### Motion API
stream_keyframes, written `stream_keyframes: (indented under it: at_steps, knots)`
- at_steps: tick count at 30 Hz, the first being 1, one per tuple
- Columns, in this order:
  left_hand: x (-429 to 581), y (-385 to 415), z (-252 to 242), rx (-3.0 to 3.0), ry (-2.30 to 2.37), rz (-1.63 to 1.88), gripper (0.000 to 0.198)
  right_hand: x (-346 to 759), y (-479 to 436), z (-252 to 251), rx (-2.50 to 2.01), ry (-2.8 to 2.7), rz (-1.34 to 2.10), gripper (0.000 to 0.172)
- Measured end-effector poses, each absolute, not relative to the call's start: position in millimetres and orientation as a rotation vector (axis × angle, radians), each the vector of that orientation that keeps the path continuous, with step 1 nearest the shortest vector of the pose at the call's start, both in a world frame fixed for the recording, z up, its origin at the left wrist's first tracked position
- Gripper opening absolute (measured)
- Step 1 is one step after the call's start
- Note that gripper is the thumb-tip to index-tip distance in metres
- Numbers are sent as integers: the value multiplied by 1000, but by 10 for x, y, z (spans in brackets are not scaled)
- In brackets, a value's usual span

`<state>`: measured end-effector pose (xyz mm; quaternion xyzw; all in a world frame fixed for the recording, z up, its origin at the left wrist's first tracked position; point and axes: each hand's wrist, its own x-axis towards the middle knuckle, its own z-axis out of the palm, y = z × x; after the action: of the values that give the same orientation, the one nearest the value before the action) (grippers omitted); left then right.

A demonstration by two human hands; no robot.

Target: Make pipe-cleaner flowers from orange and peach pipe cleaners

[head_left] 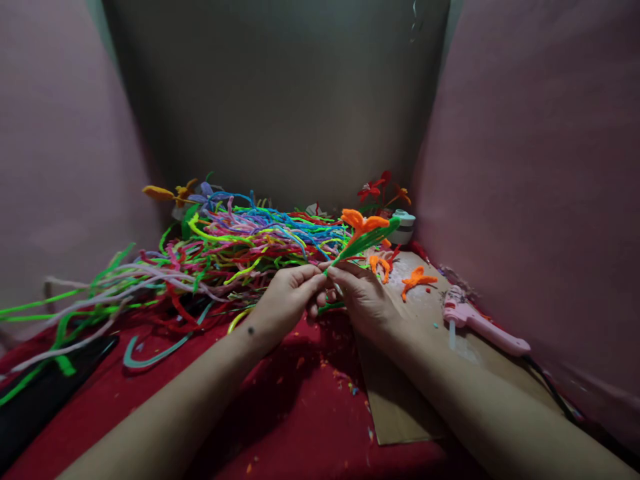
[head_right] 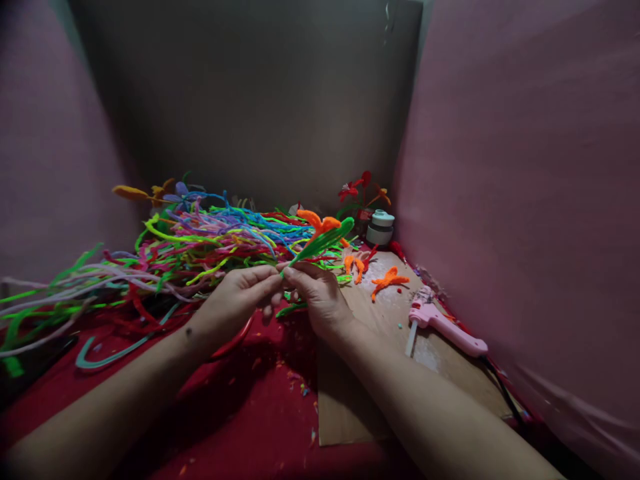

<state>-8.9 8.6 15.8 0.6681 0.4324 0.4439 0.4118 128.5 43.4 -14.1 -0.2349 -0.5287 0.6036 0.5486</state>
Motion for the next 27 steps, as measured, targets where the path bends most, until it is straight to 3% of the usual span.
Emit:
stream_keyframes:
  at_steps: [5, 14, 21, 27]
  knots:
    - [-81, 79, 55, 2321, 1466, 1307, 14, 1264, 390, -142, -615, -1225, 1384, 20]
    - [-64, 65, 223, 1361, 1043, 1185, 20, 1307, 339, -49, -587, -1428, 1358, 26]
    - [-112, 82, 199, 1028, 728, 1020, 13, 1329, 414, -59, -573, -1378, 1434, 20]
    - [-138, 87, 211, 1081, 654, 920, 13, 1332, 420, -51, -470, -1324, 1507, 19]
